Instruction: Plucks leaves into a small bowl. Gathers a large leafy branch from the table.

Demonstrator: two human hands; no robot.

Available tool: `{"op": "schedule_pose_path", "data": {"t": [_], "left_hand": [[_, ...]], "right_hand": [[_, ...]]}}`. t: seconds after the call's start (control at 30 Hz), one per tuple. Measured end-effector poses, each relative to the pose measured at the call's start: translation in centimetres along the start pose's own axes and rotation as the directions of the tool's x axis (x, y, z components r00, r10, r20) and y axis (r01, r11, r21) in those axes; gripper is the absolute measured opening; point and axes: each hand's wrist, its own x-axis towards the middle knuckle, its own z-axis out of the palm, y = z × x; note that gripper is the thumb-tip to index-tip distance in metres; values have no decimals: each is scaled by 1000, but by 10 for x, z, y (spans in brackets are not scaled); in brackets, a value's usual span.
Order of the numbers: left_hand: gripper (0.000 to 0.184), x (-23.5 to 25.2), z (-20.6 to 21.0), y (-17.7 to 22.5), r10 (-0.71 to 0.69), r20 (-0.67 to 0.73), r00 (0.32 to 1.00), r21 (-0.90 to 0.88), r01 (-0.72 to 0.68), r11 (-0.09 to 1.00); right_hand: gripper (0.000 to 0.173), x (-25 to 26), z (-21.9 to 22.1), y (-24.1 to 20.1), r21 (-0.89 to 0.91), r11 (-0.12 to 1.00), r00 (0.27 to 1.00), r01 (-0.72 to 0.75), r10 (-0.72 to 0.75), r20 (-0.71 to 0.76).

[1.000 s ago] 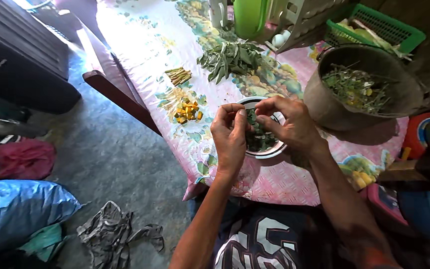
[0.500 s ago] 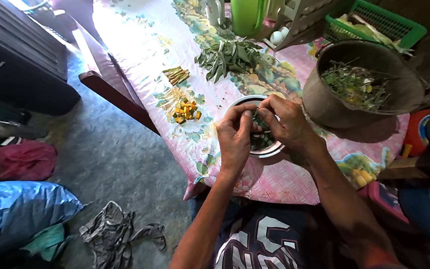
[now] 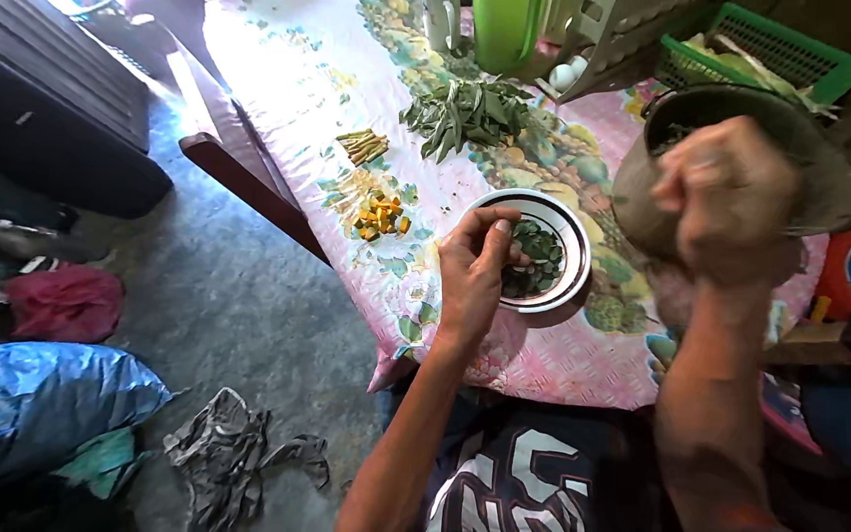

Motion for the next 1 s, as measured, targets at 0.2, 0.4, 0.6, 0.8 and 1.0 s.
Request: {"op": "schedule_pose_path", "data": {"t": [0.2,0.4,0.6,0.8,1.0], "left_hand": [[20,1,-14,5,127,-39,991,174,-118,978],[22,12,-30,5,170,121,978,631,-208,748],[24,5,-50,0,262,81,962,640,-252,726],[24,-10,-77,-16,285,-143,948,595,-148,790],[21,-38,-88,-26,261,-176,949,555,-123,823]], "right_hand": [[47,-3,-68,40,-465,806,923,-366,377,-73],[52,-5,-55,13,-490,824,951,-285,307,-38],[24,-46,-26,-44,-345,938,865,-11,182,468],[9,-93,14,-11,-408,911,726,54,245,643],[8,-100,20,-8,-459,884,740,83,254,623]]}}
